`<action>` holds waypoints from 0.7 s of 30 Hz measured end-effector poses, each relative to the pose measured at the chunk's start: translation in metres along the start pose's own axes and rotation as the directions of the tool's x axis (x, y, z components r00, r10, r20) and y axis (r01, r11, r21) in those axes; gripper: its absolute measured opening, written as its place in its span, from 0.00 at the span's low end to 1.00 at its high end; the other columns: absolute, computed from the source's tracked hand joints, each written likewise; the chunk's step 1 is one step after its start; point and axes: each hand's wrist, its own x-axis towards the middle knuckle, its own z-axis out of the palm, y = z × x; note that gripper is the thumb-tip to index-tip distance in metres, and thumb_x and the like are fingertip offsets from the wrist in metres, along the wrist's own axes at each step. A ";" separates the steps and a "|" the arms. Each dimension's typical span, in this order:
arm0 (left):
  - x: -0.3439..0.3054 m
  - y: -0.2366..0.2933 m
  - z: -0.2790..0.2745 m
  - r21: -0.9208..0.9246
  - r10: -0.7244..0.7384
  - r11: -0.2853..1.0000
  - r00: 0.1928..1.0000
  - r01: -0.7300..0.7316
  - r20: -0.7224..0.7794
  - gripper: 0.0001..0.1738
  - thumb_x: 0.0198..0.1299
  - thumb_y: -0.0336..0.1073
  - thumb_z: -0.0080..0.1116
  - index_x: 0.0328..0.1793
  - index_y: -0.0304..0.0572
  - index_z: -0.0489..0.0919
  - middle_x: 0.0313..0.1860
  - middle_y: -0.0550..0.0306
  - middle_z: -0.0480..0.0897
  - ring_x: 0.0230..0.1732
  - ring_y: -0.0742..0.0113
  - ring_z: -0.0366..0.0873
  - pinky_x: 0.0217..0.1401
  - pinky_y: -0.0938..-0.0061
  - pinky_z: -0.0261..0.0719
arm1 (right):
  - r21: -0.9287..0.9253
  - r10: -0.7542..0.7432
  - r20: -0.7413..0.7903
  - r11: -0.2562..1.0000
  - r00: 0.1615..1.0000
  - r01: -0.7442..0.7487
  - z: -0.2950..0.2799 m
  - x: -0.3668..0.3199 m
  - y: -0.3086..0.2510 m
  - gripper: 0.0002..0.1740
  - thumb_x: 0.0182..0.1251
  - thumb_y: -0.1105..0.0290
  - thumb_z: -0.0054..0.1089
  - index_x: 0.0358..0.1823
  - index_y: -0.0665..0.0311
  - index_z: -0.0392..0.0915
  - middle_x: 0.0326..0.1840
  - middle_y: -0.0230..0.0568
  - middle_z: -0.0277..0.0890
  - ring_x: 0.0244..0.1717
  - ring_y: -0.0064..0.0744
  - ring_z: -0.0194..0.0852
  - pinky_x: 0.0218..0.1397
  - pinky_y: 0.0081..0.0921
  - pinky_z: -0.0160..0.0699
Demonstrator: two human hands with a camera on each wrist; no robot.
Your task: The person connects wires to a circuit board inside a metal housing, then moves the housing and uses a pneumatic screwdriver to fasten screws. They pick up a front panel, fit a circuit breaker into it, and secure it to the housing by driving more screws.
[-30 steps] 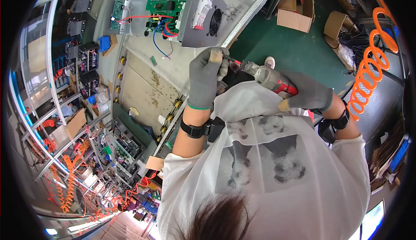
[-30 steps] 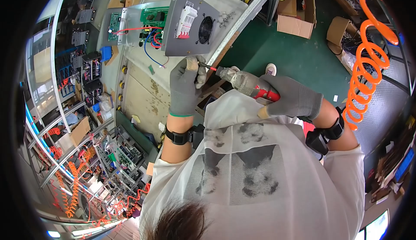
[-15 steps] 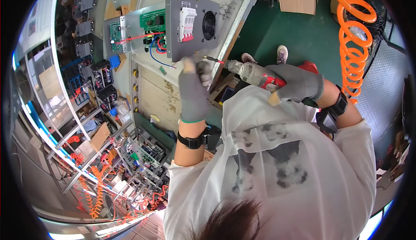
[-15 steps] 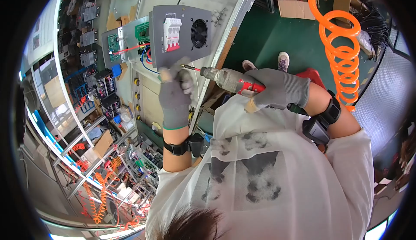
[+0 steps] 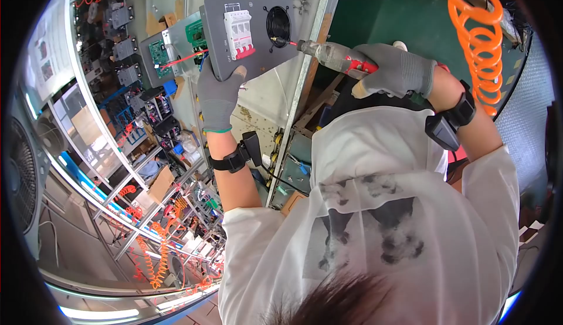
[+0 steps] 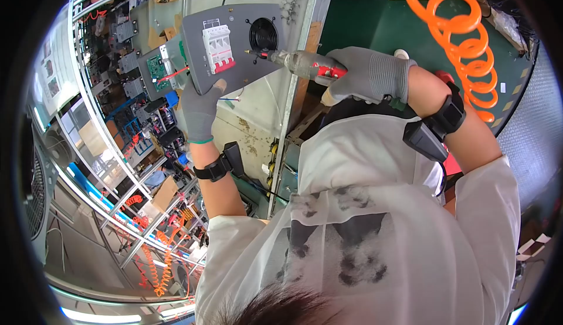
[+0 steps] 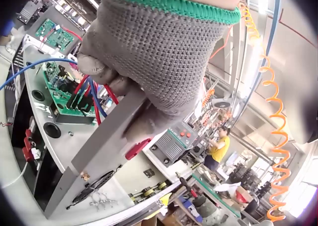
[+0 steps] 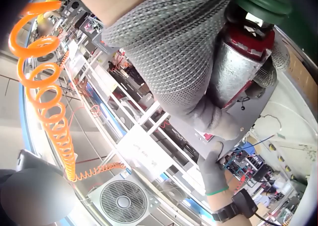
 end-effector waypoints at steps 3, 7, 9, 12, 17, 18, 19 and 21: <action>-0.004 0.013 0.004 -0.020 0.002 1.000 1.000 -0.003 -0.028 0.27 0.46 0.35 0.65 0.54 0.32 0.75 0.39 0.54 0.83 0.37 0.71 0.79 0.42 0.75 0.76 | -0.011 -0.055 0.005 0.998 0.999 0.055 -0.005 0.023 0.016 0.22 0.46 0.66 0.64 0.43 0.66 0.70 0.22 0.32 0.68 0.16 0.21 0.63 0.17 0.21 0.63; -0.004 0.007 0.007 -0.009 -0.050 0.999 0.995 0.050 -0.083 0.21 0.47 0.32 0.65 0.49 0.32 0.78 0.37 0.57 0.83 0.35 0.74 0.76 0.40 0.77 0.75 | -0.128 -0.066 0.014 0.989 0.998 0.068 -0.010 0.039 0.010 0.19 0.47 0.67 0.62 0.41 0.65 0.70 0.21 0.33 0.67 0.15 0.22 0.62 0.16 0.23 0.62; -0.003 -0.005 0.009 -0.053 -0.036 0.998 0.996 0.032 -0.083 0.20 0.47 0.31 0.65 0.48 0.32 0.79 0.37 0.58 0.83 0.35 0.75 0.76 0.40 0.78 0.75 | -0.107 -0.035 0.053 0.993 0.998 0.041 -0.014 0.044 0.009 0.19 0.47 0.66 0.62 0.41 0.65 0.70 0.19 0.32 0.67 0.14 0.24 0.61 0.16 0.24 0.61; -0.002 -0.007 0.011 -0.044 -0.018 0.999 0.988 0.011 -0.153 0.18 0.48 0.33 0.67 0.45 0.31 0.80 0.36 0.59 0.82 0.35 0.76 0.76 0.40 0.78 0.75 | -0.109 -0.099 0.062 0.989 0.993 0.105 -0.014 0.057 0.013 0.20 0.47 0.64 0.63 0.40 0.65 0.71 0.19 0.34 0.68 0.14 0.27 0.63 0.17 0.28 0.63; 0.003 -0.015 0.017 0.019 0.065 0.998 0.975 -0.062 -0.213 0.16 0.48 0.32 0.65 0.44 0.30 0.80 0.34 0.61 0.82 0.33 0.76 0.75 0.38 0.78 0.75 | -0.234 -0.087 0.096 0.966 0.992 0.107 -0.005 0.079 0.020 0.29 0.44 0.57 0.66 0.46 0.68 0.74 0.34 0.46 0.77 0.35 0.38 0.78 0.39 0.31 0.75; 0.002 -0.012 0.019 -0.031 0.062 0.997 0.969 -0.071 -0.237 0.16 0.49 0.31 0.64 0.43 0.30 0.80 0.33 0.61 0.82 0.33 0.75 0.76 0.38 0.78 0.75 | -0.221 -0.088 0.090 0.970 0.992 0.107 -0.002 0.081 0.021 0.29 0.44 0.57 0.66 0.46 0.68 0.74 0.34 0.46 0.77 0.35 0.38 0.78 0.39 0.31 0.75; 0.002 -0.010 0.023 -0.084 0.058 0.993 0.964 -0.082 -0.258 0.15 0.49 0.30 0.63 0.43 0.29 0.80 0.33 0.61 0.82 0.33 0.75 0.76 0.38 0.78 0.75 | -0.230 -0.103 0.088 0.966 0.991 0.121 0.000 0.082 0.022 0.30 0.43 0.56 0.66 0.46 0.68 0.74 0.36 0.47 0.77 0.37 0.39 0.78 0.41 0.32 0.75; 0.003 -0.012 0.025 -0.138 0.044 0.987 0.967 -0.081 -0.250 0.15 0.49 0.30 0.63 0.43 0.29 0.80 0.34 0.60 0.82 0.32 0.75 0.76 0.37 0.78 0.75 | -0.227 -0.115 0.083 0.965 0.990 0.131 0.005 0.085 0.025 0.31 0.43 0.56 0.66 0.47 0.69 0.74 0.37 0.48 0.77 0.39 0.40 0.78 0.43 0.33 0.75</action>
